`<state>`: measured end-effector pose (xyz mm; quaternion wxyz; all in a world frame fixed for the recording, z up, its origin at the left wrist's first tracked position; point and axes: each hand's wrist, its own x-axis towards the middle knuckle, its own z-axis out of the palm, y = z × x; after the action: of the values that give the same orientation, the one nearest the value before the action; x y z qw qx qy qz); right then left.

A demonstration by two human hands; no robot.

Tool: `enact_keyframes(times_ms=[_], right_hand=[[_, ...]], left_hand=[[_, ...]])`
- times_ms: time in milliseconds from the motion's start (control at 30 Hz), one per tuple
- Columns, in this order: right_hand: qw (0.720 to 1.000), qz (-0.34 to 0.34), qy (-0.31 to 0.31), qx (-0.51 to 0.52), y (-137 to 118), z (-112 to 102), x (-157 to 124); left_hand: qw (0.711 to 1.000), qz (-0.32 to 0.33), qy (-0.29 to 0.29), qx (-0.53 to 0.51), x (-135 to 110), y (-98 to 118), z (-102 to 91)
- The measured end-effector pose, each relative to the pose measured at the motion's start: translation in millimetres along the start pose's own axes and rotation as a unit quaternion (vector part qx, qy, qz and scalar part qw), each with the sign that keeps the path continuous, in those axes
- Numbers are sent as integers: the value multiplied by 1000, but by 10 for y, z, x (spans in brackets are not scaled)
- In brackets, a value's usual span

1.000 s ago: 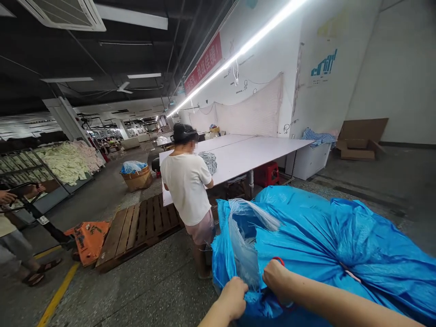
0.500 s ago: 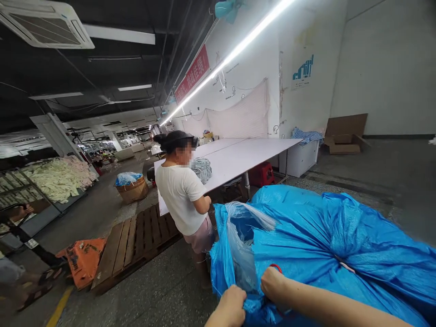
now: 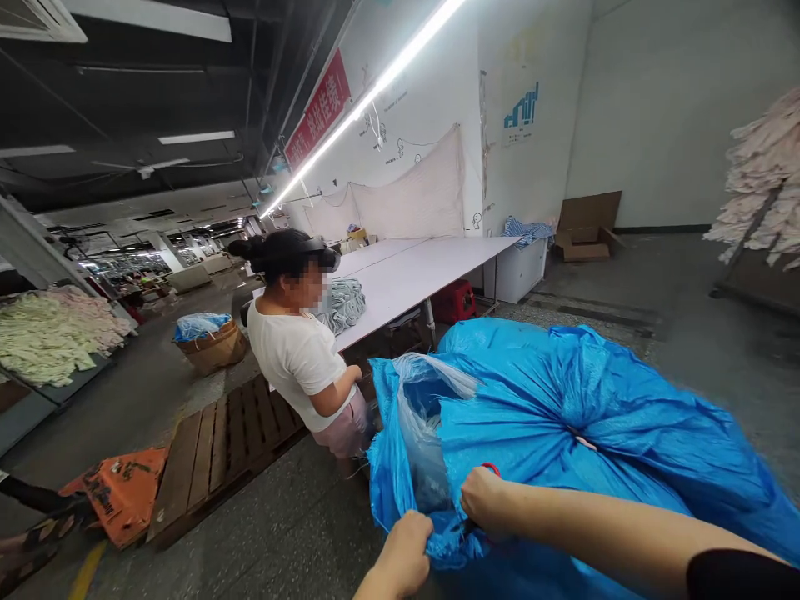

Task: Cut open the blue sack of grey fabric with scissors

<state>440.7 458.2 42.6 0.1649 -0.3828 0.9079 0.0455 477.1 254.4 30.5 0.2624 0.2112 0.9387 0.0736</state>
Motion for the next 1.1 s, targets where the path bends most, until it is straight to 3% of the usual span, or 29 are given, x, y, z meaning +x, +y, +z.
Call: enact_keyframes(times_ms=[100,200,467,633,800,967,1100], right_hand=[[998,-32,-44,-35,38,57,-285],[997,-11,-58,-50,21,93,-522],[995,-26,-84,-48,-179,-8,-487],[997,29,-73,0,-93,-21,-781],[988,125,-49,78,-20,45,-1000],[942,236,13,236,16,321,-1301],[850,333,104,396,-33,664,-1494]], left_hand=[[1000,9,-1,-7,-118,9,150],[1000,19,-12,-20,-226,54,306],[997,28,27,-63,-423,192,260],[990,26,57,-124,-544,140,268],[992,4,55,-118,-523,117,246],[996,8,50,-71,-473,46,394],[999,7,31,-44,-427,18,527]])
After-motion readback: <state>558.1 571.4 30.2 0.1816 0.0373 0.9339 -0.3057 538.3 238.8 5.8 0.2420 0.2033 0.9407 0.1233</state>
